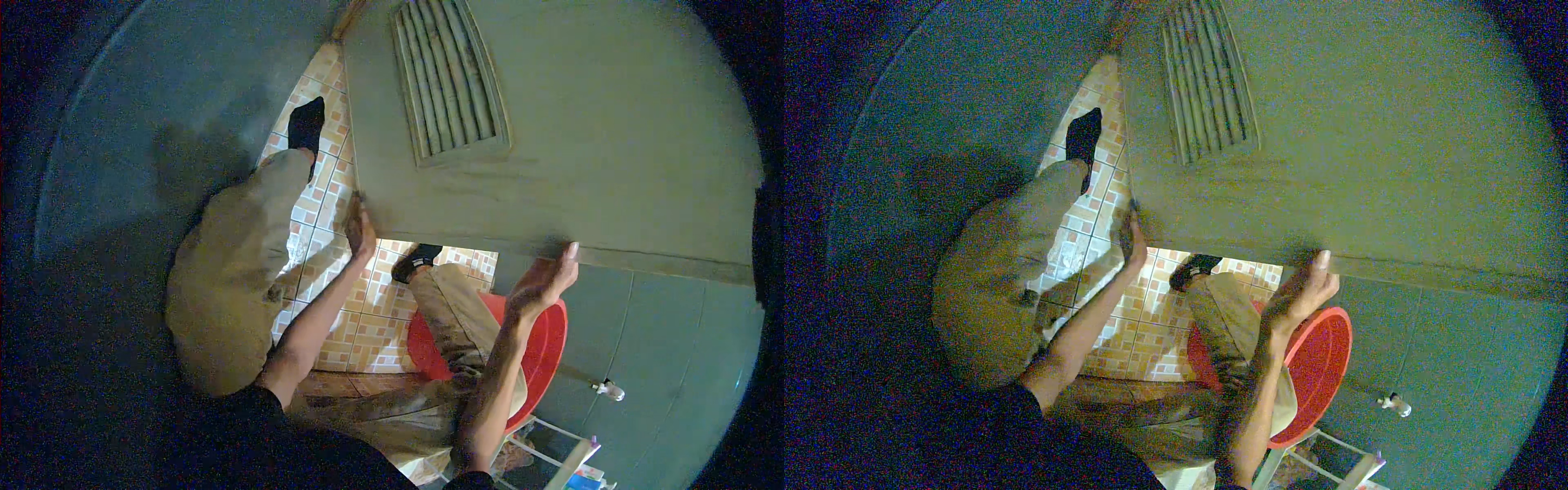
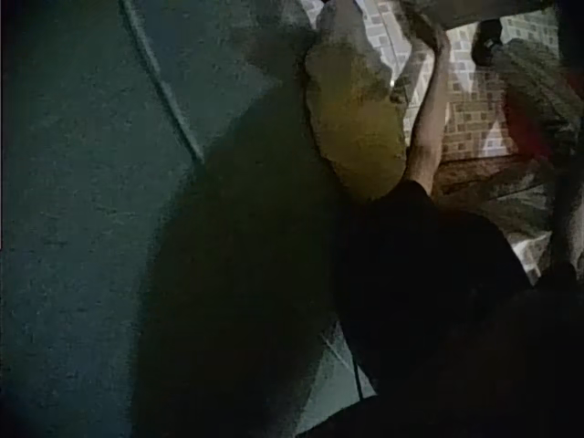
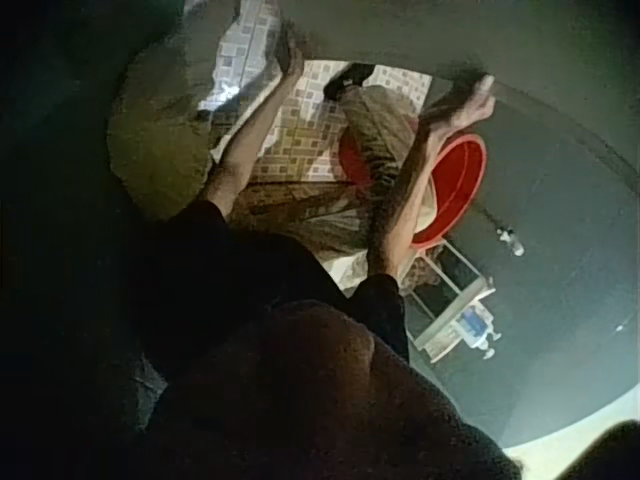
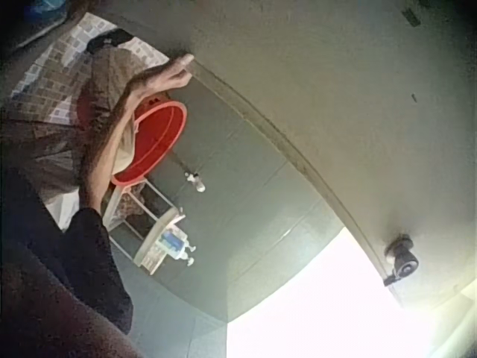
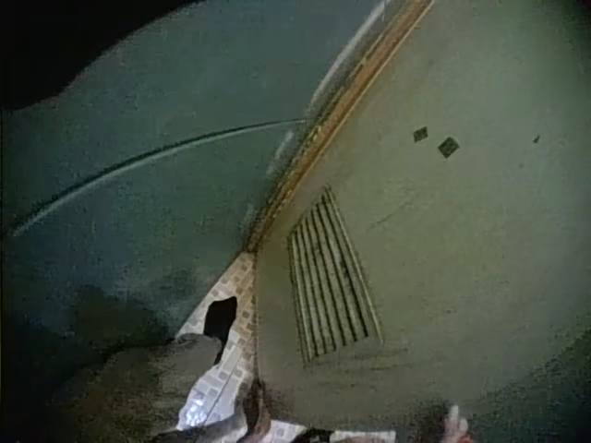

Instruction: The person is repairing a door hinge using a screwdriver and hands. They are seen tightening or loosening screws on the door to ensure it is properly attached.

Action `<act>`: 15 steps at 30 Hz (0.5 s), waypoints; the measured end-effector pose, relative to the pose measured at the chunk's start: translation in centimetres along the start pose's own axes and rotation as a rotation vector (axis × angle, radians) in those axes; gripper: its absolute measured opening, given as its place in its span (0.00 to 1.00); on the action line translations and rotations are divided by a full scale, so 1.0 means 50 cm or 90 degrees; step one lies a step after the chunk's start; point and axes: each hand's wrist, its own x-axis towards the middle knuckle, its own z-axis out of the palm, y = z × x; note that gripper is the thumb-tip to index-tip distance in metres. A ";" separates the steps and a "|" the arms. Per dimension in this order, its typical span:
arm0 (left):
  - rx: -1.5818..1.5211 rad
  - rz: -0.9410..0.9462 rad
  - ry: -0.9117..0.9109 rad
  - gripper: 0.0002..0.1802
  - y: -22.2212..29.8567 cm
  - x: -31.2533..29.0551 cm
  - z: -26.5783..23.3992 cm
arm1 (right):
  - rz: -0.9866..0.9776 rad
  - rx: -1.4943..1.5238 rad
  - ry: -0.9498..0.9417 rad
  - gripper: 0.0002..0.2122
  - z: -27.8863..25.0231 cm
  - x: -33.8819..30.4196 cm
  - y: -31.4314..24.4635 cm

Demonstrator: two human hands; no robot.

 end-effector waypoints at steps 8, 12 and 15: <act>0.009 0.126 0.018 0.32 0.053 -0.079 -0.016 | -0.011 -0.054 -0.038 0.16 -0.029 -0.002 0.001; 0.001 0.052 0.011 0.33 0.020 -0.011 -0.009 | -0.017 -0.044 0.001 0.16 -0.005 -0.007 0.000; 0.022 -0.015 -0.023 0.33 0.011 0.003 -0.012 | -0.004 -0.052 0.017 0.17 -0.001 -0.008 -0.002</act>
